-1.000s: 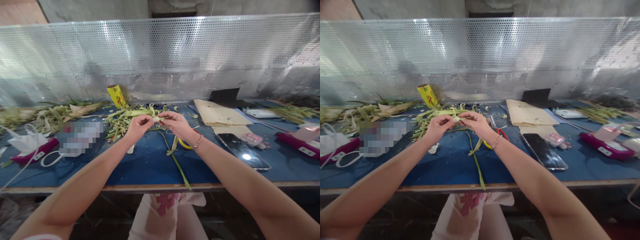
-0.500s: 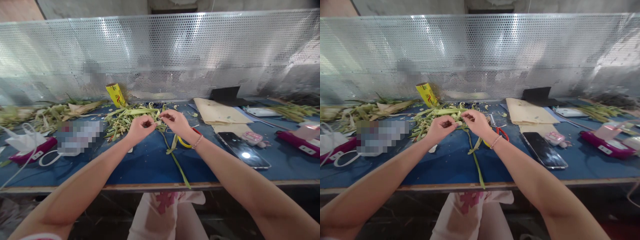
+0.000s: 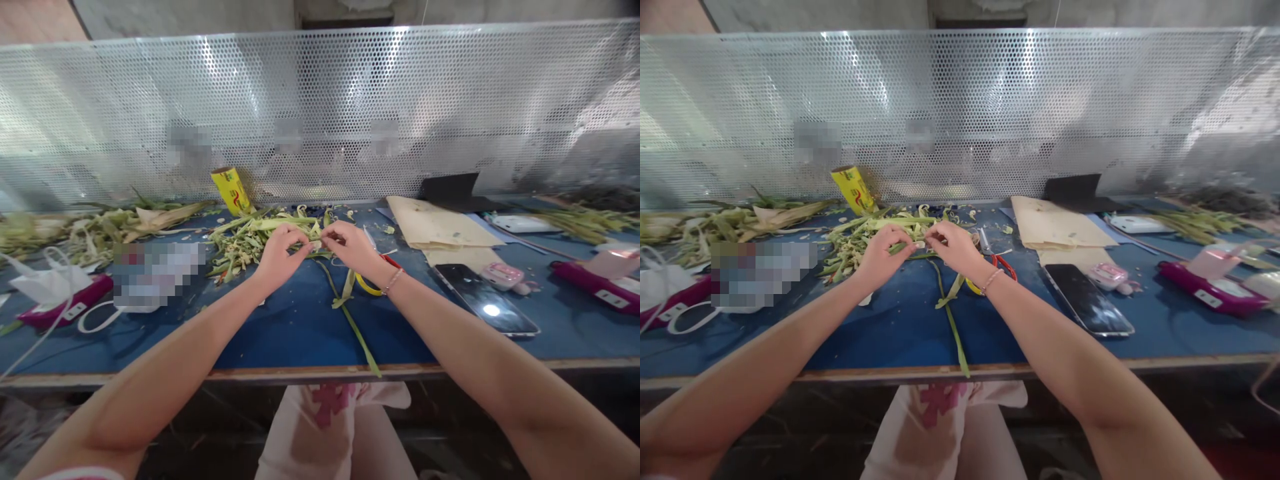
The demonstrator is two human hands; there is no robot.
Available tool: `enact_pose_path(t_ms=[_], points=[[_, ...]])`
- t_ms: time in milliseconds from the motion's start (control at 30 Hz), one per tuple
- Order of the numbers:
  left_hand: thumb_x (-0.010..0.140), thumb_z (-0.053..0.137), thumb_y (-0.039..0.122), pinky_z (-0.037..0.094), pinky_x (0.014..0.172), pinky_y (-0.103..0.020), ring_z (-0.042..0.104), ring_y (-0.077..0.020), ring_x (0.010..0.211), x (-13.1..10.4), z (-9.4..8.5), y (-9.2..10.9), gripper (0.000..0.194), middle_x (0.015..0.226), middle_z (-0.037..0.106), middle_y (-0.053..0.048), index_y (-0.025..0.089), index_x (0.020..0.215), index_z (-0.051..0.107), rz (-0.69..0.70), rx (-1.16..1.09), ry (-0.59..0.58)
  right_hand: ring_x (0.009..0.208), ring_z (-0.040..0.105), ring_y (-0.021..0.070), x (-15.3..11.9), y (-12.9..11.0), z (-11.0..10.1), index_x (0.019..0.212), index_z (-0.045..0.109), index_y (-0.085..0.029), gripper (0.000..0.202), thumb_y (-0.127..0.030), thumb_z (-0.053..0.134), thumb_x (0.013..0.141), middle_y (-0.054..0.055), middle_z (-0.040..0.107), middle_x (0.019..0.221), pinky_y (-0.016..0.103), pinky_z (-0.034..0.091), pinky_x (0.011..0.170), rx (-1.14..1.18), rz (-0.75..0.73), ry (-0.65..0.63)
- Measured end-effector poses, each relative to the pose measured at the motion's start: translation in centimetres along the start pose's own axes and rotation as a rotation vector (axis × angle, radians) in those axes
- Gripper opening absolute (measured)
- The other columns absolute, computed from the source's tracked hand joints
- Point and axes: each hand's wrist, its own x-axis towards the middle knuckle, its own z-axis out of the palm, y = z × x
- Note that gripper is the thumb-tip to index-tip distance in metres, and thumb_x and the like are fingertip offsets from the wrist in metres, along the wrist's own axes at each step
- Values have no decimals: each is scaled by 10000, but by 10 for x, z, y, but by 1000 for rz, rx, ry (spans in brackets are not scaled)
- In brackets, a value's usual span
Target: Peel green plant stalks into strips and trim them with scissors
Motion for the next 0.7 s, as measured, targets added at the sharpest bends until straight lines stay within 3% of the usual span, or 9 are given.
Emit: enact_pose_path(t_ms=[133,300,400,500,700], points=[[711,550,273,384,849,-348,525,-186,945,0,1,-3,124,823,571,-44,193,617,564,-37,-120,-57,667,526,112,1,-2,0,734,544,-185,56,-202,491,727,19,556,752,252,444,600,65,31,55],[698,566,281,301,980,-407,448,-198,1137,-4,3,1,104,1081,588,-71,204,634,588,-5,-281,-123,560,494,81,2,-4,5,720,500,-185,86,-268,490,742,-18,535,655,233,447,556,325,192,-23],[715,545,273,348,941,-387,484,-188,1100,-5,4,0,114,1047,611,-69,201,639,590,14,-282,-113,495,446,59,2,-5,7,676,479,-180,149,-317,512,726,-45,487,584,214,432,512,430,287,-77],[720,542,280,395,862,-337,533,-173,1000,-6,5,-2,116,845,644,-51,197,650,582,3,-250,-93,489,444,59,1,-6,6,644,486,-173,173,-326,555,687,-53,461,550,224,439,524,455,319,-53],[718,537,281,413,682,-262,513,-119,703,-5,6,1,148,696,552,-19,178,612,538,-32,-279,-77,510,457,78,2,-8,0,649,547,-165,138,-297,560,688,-23,514,565,238,404,524,300,219,80]])
